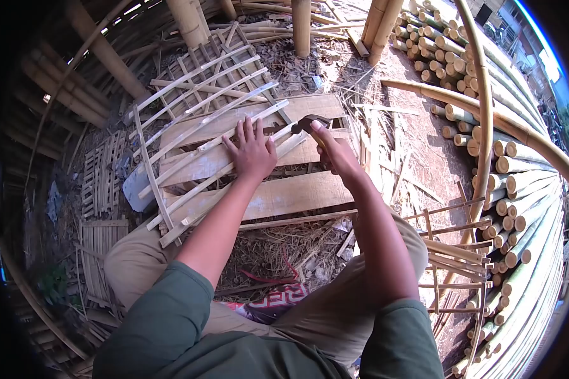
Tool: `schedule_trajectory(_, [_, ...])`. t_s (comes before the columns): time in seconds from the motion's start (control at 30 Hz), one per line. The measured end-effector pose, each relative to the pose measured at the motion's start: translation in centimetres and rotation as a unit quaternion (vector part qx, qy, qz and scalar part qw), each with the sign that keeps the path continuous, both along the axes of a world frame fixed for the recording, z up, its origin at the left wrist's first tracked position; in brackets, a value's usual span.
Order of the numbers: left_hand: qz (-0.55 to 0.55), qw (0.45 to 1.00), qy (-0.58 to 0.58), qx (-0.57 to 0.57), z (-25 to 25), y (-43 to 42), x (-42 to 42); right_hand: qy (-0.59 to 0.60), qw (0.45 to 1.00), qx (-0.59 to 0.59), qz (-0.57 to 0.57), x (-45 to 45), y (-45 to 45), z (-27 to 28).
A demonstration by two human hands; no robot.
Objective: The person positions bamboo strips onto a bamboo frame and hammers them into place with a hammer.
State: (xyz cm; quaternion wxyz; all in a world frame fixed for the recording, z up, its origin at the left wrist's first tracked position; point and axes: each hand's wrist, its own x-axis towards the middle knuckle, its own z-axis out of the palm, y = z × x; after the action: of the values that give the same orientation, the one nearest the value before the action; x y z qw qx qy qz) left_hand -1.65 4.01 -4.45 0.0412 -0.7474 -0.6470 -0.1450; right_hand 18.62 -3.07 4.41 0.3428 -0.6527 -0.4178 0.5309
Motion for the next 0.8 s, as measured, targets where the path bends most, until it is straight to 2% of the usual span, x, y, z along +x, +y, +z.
schedule_trajectory(0.13, [-0.002,1.0,-0.002,0.01,-0.3,0.1,0.0,0.021,0.999,-0.004,-0.027,0.4,0.4,-0.6])
schedule_trajectory(0.2, [-0.002,1.0,-0.003,0.01,-0.3,0.1,0.0,0.069,0.997,-0.02,-0.035,0.7,0.4,-0.6])
schedule_trajectory(0.4, [-0.004,1.0,-0.004,0.024,-0.5,0.1,0.0,0.066,0.998,-0.008,0.007,0.8,0.6,0.7])
schedule_trajectory(0.53, [-0.002,0.999,-0.008,0.032,-0.4,0.1,0.0,0.052,0.998,-0.031,0.021,0.2,0.9,3.8])
schedule_trajectory(0.63, [0.0,1.0,-0.005,0.011,-0.2,0.0,0.0,-0.059,0.99,-0.131,0.004,0.3,2.5,5.3])
schedule_trajectory(0.67, [0.001,1.0,-0.007,0.011,-0.1,0.0,0.0,-0.102,0.991,-0.082,-0.007,-0.2,2.7,5.2])
schedule_trajectory(0.77, [-0.001,1.0,-0.011,0.018,0.0,0.0,-0.1,-0.175,0.984,-0.039,-0.011,0.9,4.6,3.0])
schedule_trajectory(0.8, [-0.002,1.0,-0.014,0.018,0.0,-0.1,0.0,-0.264,0.962,-0.062,-0.005,1.4,5.6,2.2])
